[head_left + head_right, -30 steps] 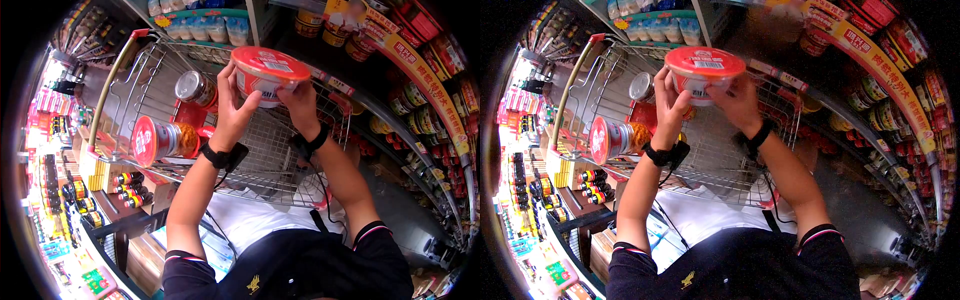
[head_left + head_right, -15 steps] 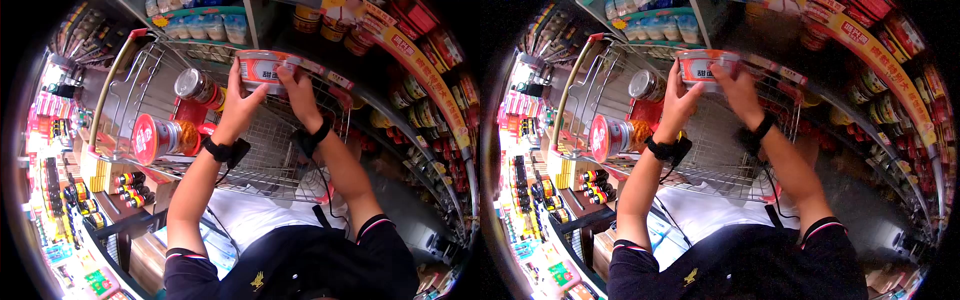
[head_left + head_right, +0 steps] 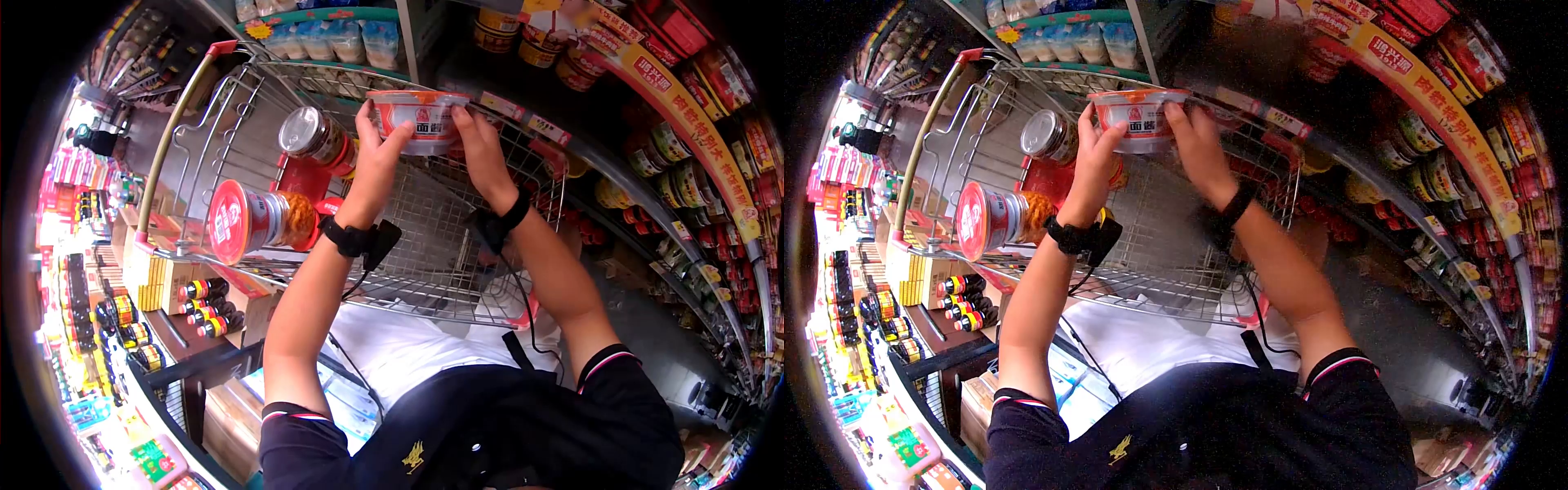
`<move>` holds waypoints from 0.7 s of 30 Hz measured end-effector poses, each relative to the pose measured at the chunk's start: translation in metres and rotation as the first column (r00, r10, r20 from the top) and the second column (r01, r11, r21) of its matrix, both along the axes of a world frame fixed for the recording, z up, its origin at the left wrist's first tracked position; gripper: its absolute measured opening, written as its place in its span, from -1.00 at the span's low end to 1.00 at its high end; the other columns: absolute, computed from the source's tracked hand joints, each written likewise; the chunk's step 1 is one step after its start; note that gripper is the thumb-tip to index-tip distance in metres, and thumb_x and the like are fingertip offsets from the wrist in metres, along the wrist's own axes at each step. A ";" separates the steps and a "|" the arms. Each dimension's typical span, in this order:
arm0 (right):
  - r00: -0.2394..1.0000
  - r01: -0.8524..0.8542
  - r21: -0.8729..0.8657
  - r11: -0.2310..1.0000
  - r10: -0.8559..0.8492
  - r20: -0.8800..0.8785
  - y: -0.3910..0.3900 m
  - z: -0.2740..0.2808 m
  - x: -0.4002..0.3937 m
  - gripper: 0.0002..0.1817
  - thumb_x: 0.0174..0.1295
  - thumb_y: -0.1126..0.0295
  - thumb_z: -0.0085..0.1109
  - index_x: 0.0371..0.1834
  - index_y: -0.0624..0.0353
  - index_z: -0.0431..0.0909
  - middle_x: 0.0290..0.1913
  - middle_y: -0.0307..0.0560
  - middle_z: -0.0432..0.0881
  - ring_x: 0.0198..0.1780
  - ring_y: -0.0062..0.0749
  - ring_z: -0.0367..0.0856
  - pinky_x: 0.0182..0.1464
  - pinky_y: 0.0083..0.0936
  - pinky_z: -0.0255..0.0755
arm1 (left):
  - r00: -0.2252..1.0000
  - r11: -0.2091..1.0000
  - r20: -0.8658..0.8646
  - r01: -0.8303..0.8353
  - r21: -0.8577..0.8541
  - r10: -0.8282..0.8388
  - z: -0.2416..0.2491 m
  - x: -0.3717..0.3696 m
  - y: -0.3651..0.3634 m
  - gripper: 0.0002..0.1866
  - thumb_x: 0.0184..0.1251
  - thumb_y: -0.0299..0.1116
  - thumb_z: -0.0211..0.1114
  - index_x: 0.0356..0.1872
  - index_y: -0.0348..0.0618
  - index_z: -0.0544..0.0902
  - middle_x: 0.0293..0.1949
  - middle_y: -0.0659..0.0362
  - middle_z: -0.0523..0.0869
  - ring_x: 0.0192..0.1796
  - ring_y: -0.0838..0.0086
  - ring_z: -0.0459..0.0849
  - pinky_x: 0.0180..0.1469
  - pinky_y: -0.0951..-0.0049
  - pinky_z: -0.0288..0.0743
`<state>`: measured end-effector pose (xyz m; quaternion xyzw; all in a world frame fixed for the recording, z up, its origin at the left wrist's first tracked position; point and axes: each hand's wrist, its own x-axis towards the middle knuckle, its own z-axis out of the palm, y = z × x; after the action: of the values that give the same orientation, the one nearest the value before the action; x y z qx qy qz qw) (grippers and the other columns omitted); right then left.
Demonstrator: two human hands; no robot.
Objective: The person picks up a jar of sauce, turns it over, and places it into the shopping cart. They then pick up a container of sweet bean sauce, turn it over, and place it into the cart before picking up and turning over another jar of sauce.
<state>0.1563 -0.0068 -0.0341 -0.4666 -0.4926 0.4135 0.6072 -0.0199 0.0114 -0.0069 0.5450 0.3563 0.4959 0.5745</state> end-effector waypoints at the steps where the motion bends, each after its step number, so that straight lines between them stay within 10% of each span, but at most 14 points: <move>1: 1.000 -0.004 -0.009 1.000 0.004 0.008 0.000 0.000 0.000 -0.47 0.51 0.00 -0.04 -0.07 0.38 0.54 -0.18 -0.05 0.63 -0.12 -0.38 0.53 0.01 -0.38 0.39 | 1.000 1.000 0.006 -0.015 0.003 0.015 -0.001 0.001 0.000 -0.14 0.44 -0.20 0.26 0.51 -0.41 -0.07 0.37 -0.08 0.32 0.39 0.32 0.35 0.45 0.36 0.18; 7: 0.994 0.001 0.019 1.000 -0.004 0.108 0.002 -0.004 0.003 -0.46 0.53 -0.05 -0.10 0.06 0.28 0.56 -0.14 -0.24 0.63 -0.18 -0.61 0.54 -0.10 -0.60 0.43 | 0.997 0.997 0.009 -0.079 -0.011 0.079 0.006 0.001 -0.002 -0.16 0.52 0.04 0.10 0.49 -0.39 -0.03 0.36 -0.08 0.33 0.41 0.33 0.31 0.46 0.39 0.09; 21: 0.994 0.027 0.027 0.999 -0.030 0.108 0.002 0.002 0.000 -0.39 0.52 -0.10 -0.08 -0.09 0.37 0.59 -0.28 -0.04 0.64 -0.23 -0.39 0.56 -0.12 -0.40 0.43 | 0.975 0.973 0.197 -0.059 -0.224 0.104 -0.006 0.004 0.007 -0.52 0.62 0.13 -0.08 0.15 -0.08 0.45 0.07 0.20 0.60 0.12 0.49 0.60 0.22 0.37 0.46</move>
<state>0.1561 -0.0050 -0.0325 -0.4874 -0.5233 0.3728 0.5913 -0.0163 0.0188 -0.0126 0.4093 0.3683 0.5317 0.6435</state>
